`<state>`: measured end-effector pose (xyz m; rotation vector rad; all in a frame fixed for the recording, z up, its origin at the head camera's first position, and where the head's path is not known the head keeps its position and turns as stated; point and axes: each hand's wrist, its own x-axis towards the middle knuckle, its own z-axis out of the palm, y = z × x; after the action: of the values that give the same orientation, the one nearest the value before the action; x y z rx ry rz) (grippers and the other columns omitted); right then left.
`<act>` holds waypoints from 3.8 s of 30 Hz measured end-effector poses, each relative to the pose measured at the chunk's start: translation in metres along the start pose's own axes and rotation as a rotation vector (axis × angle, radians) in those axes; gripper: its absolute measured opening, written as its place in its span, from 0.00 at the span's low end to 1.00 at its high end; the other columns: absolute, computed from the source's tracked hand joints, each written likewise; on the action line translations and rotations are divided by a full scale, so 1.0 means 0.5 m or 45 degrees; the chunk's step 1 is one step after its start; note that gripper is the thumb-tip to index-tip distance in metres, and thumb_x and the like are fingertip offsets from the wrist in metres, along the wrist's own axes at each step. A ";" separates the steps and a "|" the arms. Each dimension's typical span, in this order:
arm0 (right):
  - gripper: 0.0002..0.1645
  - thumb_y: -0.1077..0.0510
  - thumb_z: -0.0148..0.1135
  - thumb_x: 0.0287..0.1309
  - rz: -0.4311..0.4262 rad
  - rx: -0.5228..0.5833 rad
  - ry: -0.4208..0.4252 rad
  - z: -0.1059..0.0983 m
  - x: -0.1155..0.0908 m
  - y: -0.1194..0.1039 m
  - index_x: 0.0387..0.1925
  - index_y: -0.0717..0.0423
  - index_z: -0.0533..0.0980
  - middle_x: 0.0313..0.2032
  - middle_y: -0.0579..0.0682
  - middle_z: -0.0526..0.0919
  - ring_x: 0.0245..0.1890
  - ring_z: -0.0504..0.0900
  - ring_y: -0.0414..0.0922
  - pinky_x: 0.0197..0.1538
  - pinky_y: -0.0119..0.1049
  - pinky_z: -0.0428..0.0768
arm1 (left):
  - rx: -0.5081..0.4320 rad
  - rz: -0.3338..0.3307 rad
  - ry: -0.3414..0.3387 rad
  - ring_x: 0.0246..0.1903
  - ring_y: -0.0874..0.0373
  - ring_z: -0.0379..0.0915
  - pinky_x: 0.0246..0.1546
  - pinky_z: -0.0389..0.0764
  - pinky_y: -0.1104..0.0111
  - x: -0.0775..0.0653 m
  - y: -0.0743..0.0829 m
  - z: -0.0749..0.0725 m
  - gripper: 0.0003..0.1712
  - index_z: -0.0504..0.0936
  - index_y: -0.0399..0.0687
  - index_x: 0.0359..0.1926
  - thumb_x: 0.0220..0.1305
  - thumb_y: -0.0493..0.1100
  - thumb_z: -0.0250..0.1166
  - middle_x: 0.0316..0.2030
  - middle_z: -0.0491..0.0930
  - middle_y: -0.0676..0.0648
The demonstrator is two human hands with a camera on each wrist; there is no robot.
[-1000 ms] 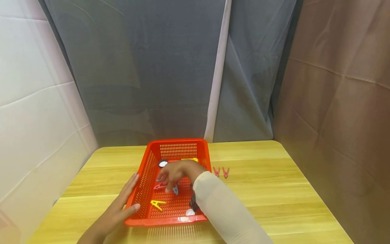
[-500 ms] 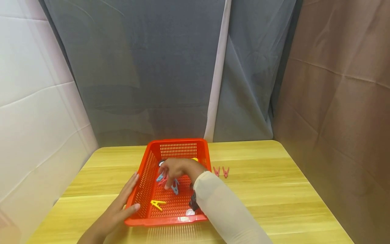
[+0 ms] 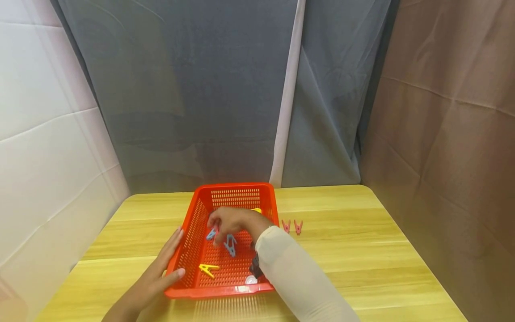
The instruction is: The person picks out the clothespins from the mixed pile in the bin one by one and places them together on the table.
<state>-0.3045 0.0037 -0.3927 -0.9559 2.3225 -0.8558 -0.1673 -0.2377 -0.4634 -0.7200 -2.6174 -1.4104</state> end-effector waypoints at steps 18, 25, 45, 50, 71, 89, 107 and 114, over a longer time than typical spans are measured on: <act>0.33 0.59 0.81 0.40 0.077 -0.080 0.068 -0.013 -0.012 -0.010 0.52 0.50 0.81 0.49 0.51 0.81 0.39 0.77 0.41 0.43 0.33 0.80 | -0.009 -0.002 0.001 0.75 0.33 0.36 0.54 0.75 0.42 -0.001 -0.001 0.001 0.50 0.42 0.58 0.80 0.66 0.43 0.63 0.80 0.34 0.47; 0.34 0.55 0.81 0.42 0.062 -0.105 0.044 -0.024 -0.022 -0.011 0.56 0.41 0.81 0.57 0.44 0.80 0.56 0.77 0.45 0.56 0.39 0.80 | -0.017 0.015 0.000 0.75 0.34 0.36 0.54 0.76 0.49 -0.001 0.003 0.001 0.50 0.43 0.58 0.80 0.66 0.42 0.63 0.80 0.33 0.53; 0.35 0.53 0.77 0.48 -0.040 -0.071 0.107 -0.070 -0.088 -0.031 0.60 0.40 0.76 0.63 0.48 0.75 0.65 0.71 0.52 0.64 0.52 0.73 | -0.056 -0.021 -0.009 0.75 0.34 0.35 0.53 0.78 0.53 -0.001 0.005 0.001 0.50 0.42 0.59 0.80 0.67 0.43 0.63 0.80 0.33 0.51; 0.33 0.53 0.78 0.46 -0.047 -0.042 0.173 -0.083 -0.111 -0.034 0.56 0.37 0.77 0.57 0.46 0.75 0.60 0.70 0.48 0.60 0.48 0.75 | -0.063 -0.016 -0.013 0.75 0.34 0.35 0.53 0.78 0.54 -0.002 0.005 0.002 0.50 0.42 0.59 0.80 0.67 0.42 0.63 0.80 0.33 0.51; 0.33 0.51 0.74 0.50 -0.262 0.207 0.612 -0.122 -0.229 0.042 0.60 0.43 0.78 0.53 0.50 0.74 0.59 0.70 0.50 0.54 0.48 0.83 | -0.054 0.004 -0.010 0.75 0.34 0.34 0.52 0.78 0.52 -0.005 -0.002 -0.004 0.50 0.42 0.59 0.80 0.67 0.41 0.62 0.80 0.32 0.54; 0.33 0.46 0.70 0.57 -0.130 0.091 0.855 -0.120 -0.320 0.185 0.64 0.39 0.74 0.55 0.46 0.74 0.60 0.67 0.48 0.60 0.58 0.71 | -0.063 -0.014 0.001 0.75 0.32 0.30 0.57 0.65 0.30 0.002 0.002 0.005 0.50 0.41 0.59 0.80 0.67 0.42 0.62 0.80 0.31 0.54; 0.34 0.51 0.68 0.61 0.103 0.137 0.912 -0.087 -0.367 0.324 0.67 0.48 0.69 0.60 0.57 0.69 0.58 0.66 0.59 0.55 0.55 0.70 | -0.037 -0.008 -0.007 0.76 0.34 0.32 0.58 0.68 0.37 0.001 -0.001 0.008 0.49 0.42 0.59 0.80 0.68 0.42 0.62 0.80 0.32 0.55; 0.35 0.54 0.67 0.61 0.195 0.115 0.912 -0.073 -0.383 0.367 0.67 0.52 0.68 0.58 0.61 0.68 0.58 0.67 0.64 0.55 0.56 0.73 | -0.036 -0.089 -0.030 0.76 0.34 0.32 0.59 0.65 0.33 -0.004 -0.002 0.014 0.48 0.41 0.63 0.80 0.69 0.45 0.61 0.80 0.31 0.52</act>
<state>-0.2862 0.2625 -0.4597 -0.4561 2.8536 -1.3925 -0.1651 -0.2334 -0.4687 -0.6580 -2.6706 -1.4689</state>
